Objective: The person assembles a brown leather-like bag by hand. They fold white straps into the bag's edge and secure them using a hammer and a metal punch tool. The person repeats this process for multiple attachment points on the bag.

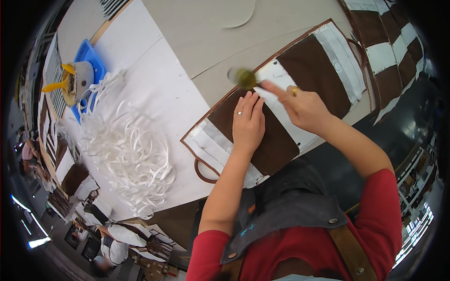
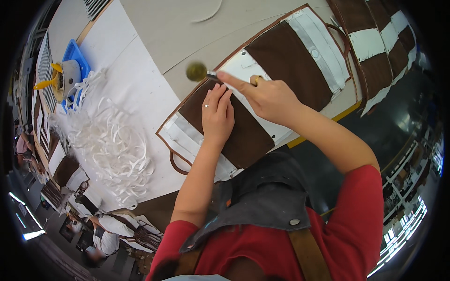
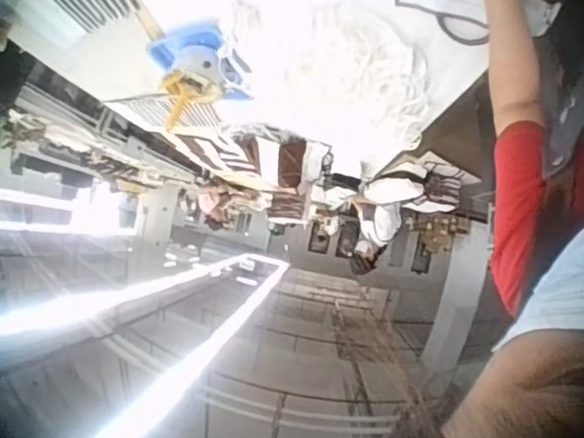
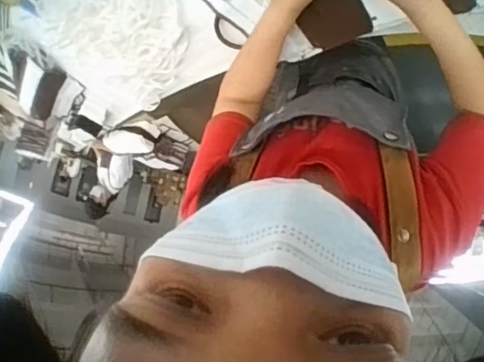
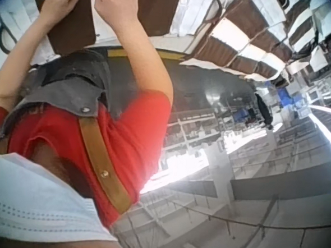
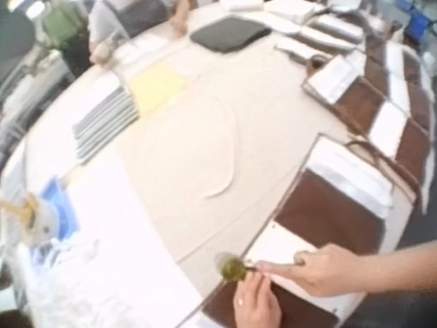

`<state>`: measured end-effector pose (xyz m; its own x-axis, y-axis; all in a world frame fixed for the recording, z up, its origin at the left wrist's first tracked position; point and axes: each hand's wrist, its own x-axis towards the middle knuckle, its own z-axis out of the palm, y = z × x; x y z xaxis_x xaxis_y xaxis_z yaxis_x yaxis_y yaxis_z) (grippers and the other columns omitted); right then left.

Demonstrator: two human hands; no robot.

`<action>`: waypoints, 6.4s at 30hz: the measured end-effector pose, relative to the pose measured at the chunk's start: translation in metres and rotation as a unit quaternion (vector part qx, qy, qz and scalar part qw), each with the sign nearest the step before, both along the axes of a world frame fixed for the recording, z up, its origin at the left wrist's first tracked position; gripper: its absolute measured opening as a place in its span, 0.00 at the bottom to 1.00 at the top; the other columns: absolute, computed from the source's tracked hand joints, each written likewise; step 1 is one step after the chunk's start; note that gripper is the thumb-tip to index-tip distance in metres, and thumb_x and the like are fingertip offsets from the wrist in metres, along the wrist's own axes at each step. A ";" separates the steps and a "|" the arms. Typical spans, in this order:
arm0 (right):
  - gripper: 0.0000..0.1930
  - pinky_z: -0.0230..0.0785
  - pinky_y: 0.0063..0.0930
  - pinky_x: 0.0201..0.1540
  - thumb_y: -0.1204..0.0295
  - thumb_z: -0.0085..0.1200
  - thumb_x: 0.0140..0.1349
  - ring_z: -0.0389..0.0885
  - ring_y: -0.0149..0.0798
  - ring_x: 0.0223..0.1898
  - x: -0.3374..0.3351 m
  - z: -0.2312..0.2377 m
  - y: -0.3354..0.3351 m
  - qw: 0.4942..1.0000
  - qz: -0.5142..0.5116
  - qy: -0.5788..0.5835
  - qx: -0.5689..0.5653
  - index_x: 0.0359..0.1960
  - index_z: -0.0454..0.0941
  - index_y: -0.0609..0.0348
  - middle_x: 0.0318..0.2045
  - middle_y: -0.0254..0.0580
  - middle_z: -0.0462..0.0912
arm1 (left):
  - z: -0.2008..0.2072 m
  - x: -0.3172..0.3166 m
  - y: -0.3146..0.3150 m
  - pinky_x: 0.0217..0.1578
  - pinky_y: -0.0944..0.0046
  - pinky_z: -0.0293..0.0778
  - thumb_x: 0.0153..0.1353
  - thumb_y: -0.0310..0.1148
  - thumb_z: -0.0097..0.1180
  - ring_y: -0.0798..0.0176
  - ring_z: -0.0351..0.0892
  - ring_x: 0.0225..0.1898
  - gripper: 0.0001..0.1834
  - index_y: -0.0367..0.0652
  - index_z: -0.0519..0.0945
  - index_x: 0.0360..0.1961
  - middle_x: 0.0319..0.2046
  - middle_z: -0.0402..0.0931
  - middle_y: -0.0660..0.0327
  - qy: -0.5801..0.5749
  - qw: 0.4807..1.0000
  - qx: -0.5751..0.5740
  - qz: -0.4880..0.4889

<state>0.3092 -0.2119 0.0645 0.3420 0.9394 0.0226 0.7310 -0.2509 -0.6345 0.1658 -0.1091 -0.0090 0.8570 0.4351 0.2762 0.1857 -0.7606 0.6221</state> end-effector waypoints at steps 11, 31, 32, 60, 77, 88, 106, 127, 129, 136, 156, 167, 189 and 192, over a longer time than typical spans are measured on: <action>0.25 0.67 0.24 0.32 0.78 0.42 0.66 0.72 0.35 0.22 0.044 0.010 -0.065 0.963 -0.205 0.172 -0.036 0.65 0.62 0.49 0.40 0.48 0.82 | 0.017 0.027 0.002 0.47 0.58 0.64 0.52 0.21 0.56 0.56 0.74 0.44 0.17 0.42 0.78 0.45 0.42 0.75 0.58 -0.012 1.000 0.003 -0.016; 0.23 0.60 0.17 0.28 0.75 0.41 0.67 0.62 0.23 0.22 0.117 0.003 -0.109 0.935 -0.317 0.155 0.029 0.65 0.64 0.49 0.41 0.37 0.80 | 0.014 0.093 -0.029 0.60 0.50 0.57 0.54 0.26 0.56 0.44 0.63 0.59 0.25 0.37 0.70 0.56 0.58 0.64 0.48 0.052 0.996 0.065 0.043; 0.23 0.61 0.17 0.27 0.75 0.41 0.67 0.62 0.23 0.22 0.121 0.004 -0.109 0.931 -0.325 0.167 0.021 0.65 0.64 0.47 0.40 0.36 0.80 | 0.014 0.095 -0.028 0.60 0.50 0.57 0.54 0.26 0.56 0.44 0.63 0.60 0.25 0.37 0.70 0.56 0.58 0.64 0.48 0.067 0.996 0.058 0.025; 0.27 0.69 0.34 0.28 0.77 0.42 0.64 0.73 0.44 0.21 0.174 -0.026 -0.098 0.992 -0.103 -0.052 -0.053 0.66 0.62 0.40 0.22 0.51 0.77 | 0.002 0.190 -0.052 0.61 0.49 0.58 0.58 0.35 0.53 0.48 0.60 0.63 0.27 0.34 0.68 0.57 0.62 0.63 0.51 0.088 0.990 0.103 -0.039; 0.30 0.69 0.36 0.26 0.78 0.44 0.63 0.75 0.45 0.21 0.164 0.009 -0.085 0.980 -0.042 -0.029 -0.193 0.67 0.60 0.38 0.19 0.46 0.75 | 0.001 0.162 -0.048 0.63 0.47 0.55 0.56 0.32 0.51 0.46 0.57 0.64 0.27 0.31 0.68 0.57 0.61 0.62 0.49 0.098 0.991 0.091 -0.031; 0.26 0.68 0.37 0.25 0.76 0.45 0.63 0.75 0.46 0.21 0.159 -0.017 -0.088 0.993 -0.085 -0.013 -0.082 0.63 0.66 0.38 0.20 0.46 0.76 | 0.006 0.164 -0.047 0.64 0.49 0.54 0.59 0.39 0.53 0.49 0.57 0.64 0.31 0.32 0.65 0.60 0.62 0.62 0.51 0.129 0.985 0.111 -0.033; 0.15 0.66 0.34 0.47 0.82 0.50 0.56 0.73 0.41 0.45 0.199 -0.054 -0.021 0.996 0.057 -0.069 0.028 0.43 0.80 0.53 0.43 0.35 0.77 | 0.005 0.175 -0.057 0.59 0.47 0.54 0.61 0.55 0.47 0.54 0.60 0.60 0.38 0.35 0.63 0.63 0.64 0.57 0.56 0.249 0.944 0.215 0.022; 0.09 0.65 0.16 0.42 0.78 0.45 0.66 0.70 0.22 0.33 0.161 0.038 -0.164 0.833 -0.437 0.261 0.218 0.45 0.76 0.64 0.39 0.33 0.74 | 0.130 0.190 0.007 0.20 0.68 0.58 0.61 0.48 0.57 0.73 0.59 0.19 0.23 0.37 0.76 0.23 0.16 0.61 0.70 0.397 0.823 -0.357 -0.195; 0.10 0.65 0.17 0.41 0.78 0.45 0.66 0.70 0.22 0.32 0.165 0.046 -0.187 0.793 -0.475 0.254 0.286 0.46 0.75 0.64 0.38 0.35 0.74 | 0.173 0.174 -0.003 0.21 0.68 0.58 0.62 0.47 0.56 0.73 0.58 0.20 0.22 0.36 0.76 0.25 0.16 0.61 0.68 0.321 0.837 -0.402 -0.187; 0.13 0.68 0.23 0.46 0.74 0.43 0.69 0.76 0.28 0.38 0.173 0.056 -0.214 0.731 -0.507 0.324 0.322 0.53 0.71 0.63 0.44 0.41 0.74 | 0.280 0.091 -0.023 0.60 0.52 0.65 0.72 0.43 0.37 0.53 0.70 0.58 0.24 0.36 0.64 0.60 0.56 0.70 0.51 -0.263 0.700 -0.662 -0.047; 0.18 0.66 0.35 0.51 0.66 0.52 0.61 0.74 0.44 0.46 0.150 -0.066 -0.197 0.946 -0.315 -0.008 -0.071 0.51 0.75 0.60 0.47 0.51 0.72 | 0.050 -0.171 -0.049 0.40 0.58 0.70 0.60 0.34 0.53 0.55 0.73 0.34 0.11 0.37 0.76 0.39 0.32 0.71 0.53 0.151 0.909 -0.108 0.373; 0.22 0.71 0.32 0.46 0.66 0.56 0.57 0.78 0.41 0.39 0.162 -0.088 -0.212 0.920 -0.390 -0.007 -0.025 0.52 0.73 0.66 0.45 0.55 0.75 | 0.030 -0.183 -0.073 0.36 0.61 0.72 0.58 0.34 0.55 0.60 0.76 0.28 0.23 0.35 0.63 0.50 0.25 0.75 0.55 0.155 0.808 -0.369 0.434; 0.10 0.65 0.27 0.37 0.68 0.51 0.60 0.72 0.28 0.32 0.180 -0.041 -0.196 0.850 -0.403 0.334 -0.056 0.39 0.76 0.61 0.28 0.31 0.78 | 0.129 -0.155 -0.031 0.36 0.77 0.61 0.64 0.23 0.49 0.79 0.63 0.31 0.13 0.33 0.77 0.48 0.32 0.70 0.71 -0.160 0.810 -0.418 0.378; 0.07 0.64 0.28 0.36 0.68 0.50 0.61 0.72 0.28 0.31 0.181 -0.020 -0.191 0.818 -0.427 0.384 -0.028 0.37 0.77 0.56 0.29 0.32 0.77 | 0.129 -0.160 -0.024 0.39 0.76 0.63 0.64 0.23 0.48 0.78 0.66 0.34 0.13 0.33 0.77 0.48 0.35 0.74 0.68 -0.159 0.812 -0.414 0.380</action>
<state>0.4901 -0.4030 0.0443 0.7672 0.3424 -0.5423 -0.3348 -0.5074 -0.7940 0.0059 -0.1335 0.1198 0.1965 0.9540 -0.2265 0.1356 0.2023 0.9699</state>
